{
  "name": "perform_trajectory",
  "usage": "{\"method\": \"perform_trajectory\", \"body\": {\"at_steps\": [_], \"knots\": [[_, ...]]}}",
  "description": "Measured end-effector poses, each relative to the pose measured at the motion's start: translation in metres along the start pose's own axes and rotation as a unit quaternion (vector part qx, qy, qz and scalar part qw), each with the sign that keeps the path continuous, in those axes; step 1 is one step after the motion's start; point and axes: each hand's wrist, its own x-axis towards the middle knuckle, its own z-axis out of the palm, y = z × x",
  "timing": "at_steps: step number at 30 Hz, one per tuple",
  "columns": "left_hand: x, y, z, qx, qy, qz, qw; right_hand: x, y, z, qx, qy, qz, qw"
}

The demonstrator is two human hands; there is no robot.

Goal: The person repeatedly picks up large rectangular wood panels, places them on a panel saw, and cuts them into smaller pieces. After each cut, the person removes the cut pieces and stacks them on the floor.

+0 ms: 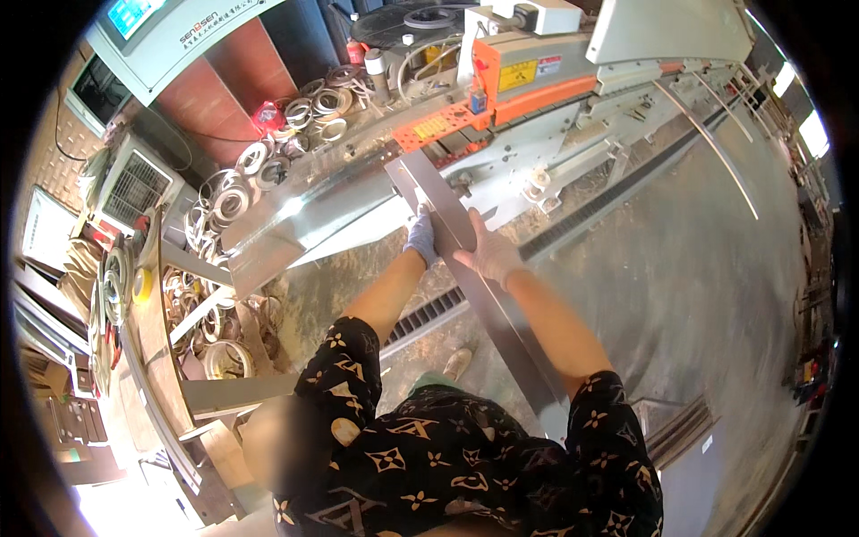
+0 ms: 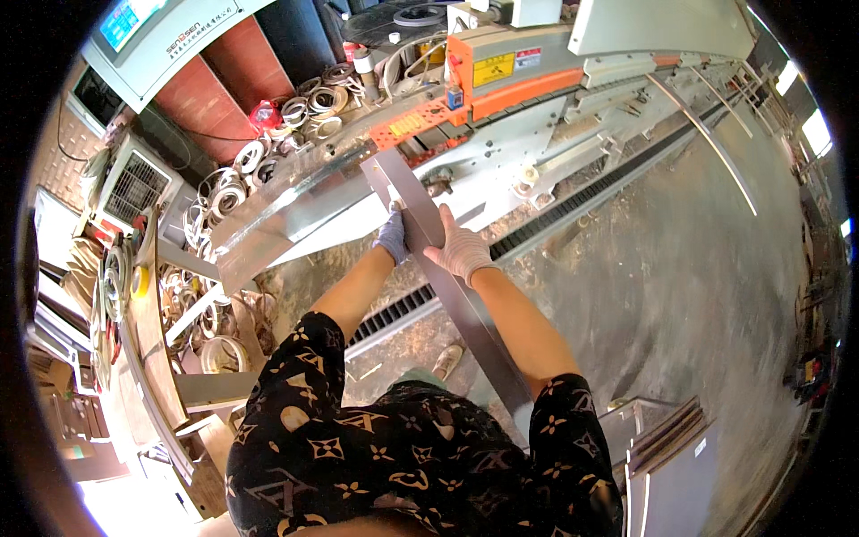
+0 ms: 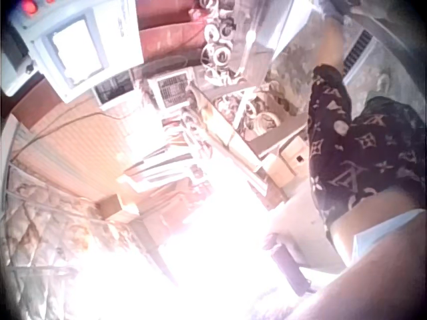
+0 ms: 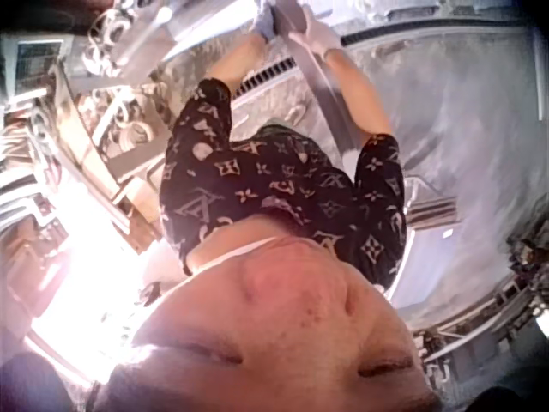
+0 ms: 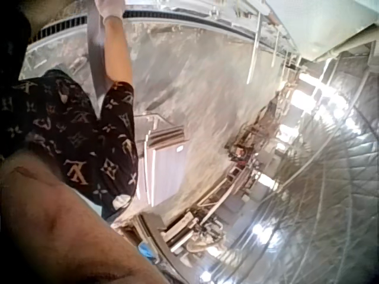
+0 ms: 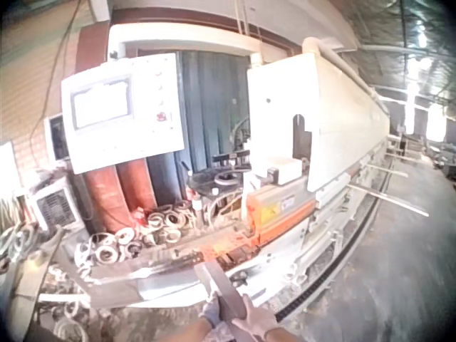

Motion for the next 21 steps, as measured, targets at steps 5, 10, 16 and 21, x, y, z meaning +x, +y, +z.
{"method": "perform_trajectory", "body": {"at_steps": [5,10,16,21], "knots": [[0.069,-0.001,-0.025,-0.016,0.006,-0.015,1.0,0.057,0.024,-0.006,-0.032,0.006,0.015,0.999],[0.089,0.005,-0.022,-0.029,-0.004,0.023,0.999,0.083,0.038,-0.012,0.021,0.037,0.017,0.999],[0.163,0.014,-0.025,-0.025,0.095,0.084,0.992,0.154,0.032,0.0,0.1,0.142,-0.016,0.985],[0.17,0.005,-0.012,-0.078,0.087,0.087,0.989,0.178,0.05,0.002,0.146,0.133,-0.027,0.98]]}}
